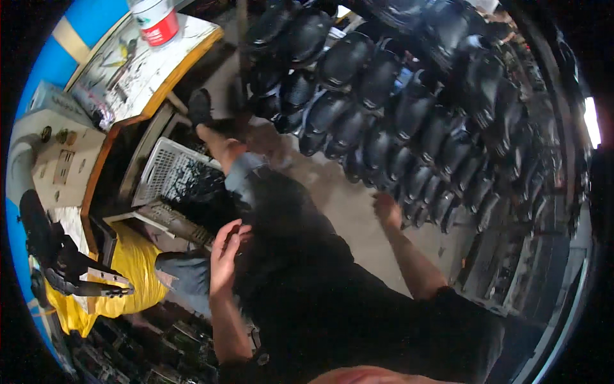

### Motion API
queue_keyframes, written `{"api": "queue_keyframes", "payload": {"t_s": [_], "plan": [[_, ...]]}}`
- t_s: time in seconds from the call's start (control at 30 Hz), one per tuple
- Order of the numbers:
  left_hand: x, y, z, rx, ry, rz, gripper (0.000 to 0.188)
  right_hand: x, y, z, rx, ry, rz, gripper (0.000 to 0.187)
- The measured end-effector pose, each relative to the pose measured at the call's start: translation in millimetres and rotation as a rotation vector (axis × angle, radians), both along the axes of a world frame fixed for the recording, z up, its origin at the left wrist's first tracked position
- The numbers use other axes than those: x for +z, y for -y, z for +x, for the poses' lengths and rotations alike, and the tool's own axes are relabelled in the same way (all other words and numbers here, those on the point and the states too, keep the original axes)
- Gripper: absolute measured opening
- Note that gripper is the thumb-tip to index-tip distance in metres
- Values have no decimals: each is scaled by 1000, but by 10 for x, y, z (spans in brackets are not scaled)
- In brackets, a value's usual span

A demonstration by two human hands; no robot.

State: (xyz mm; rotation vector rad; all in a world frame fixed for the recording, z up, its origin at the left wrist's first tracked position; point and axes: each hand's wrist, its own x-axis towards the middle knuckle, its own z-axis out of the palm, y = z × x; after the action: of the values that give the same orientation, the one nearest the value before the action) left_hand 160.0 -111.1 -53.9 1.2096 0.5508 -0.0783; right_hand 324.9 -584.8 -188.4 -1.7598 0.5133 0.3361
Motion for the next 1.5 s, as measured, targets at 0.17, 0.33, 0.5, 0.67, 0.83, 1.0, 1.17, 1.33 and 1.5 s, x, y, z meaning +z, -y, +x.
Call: {"api": "queue_keyframes", "payload": {"t_s": [0.17,0.33,0.5,0.67,0.83,1.0,1.17,1.33,1.5], "plan": [[-75,-77,98,93,2,-35,32,619,-2573,1065,684,417,-672,47],[-171,-169,19,206,62,-63,35,497,-3944,2211,643,1048,-841,66],[-245,-188,-16,264,74,-88,37,-131,-4048,2944,440,1172,-1305,59],[-370,-269,-165,297,47,-146,34,73,-3883,3080,532,838,-674,44],[-247,-233,-3,219,27,-86,34,393,-3500,2948,703,1105,-805,51],[-138,-285,83,246,71,-61,39,1228,-3562,1854,869,1359,-568,47],[-78,-398,12,462,196,-100,66,2123,-3542,990,840,1002,136,38],[350,-474,-135,598,517,-232,81,1562,-3329,839,869,325,470,30],[692,-584,-343,646,385,106,90,1357,-3423,576,627,-21,865,39]]}}
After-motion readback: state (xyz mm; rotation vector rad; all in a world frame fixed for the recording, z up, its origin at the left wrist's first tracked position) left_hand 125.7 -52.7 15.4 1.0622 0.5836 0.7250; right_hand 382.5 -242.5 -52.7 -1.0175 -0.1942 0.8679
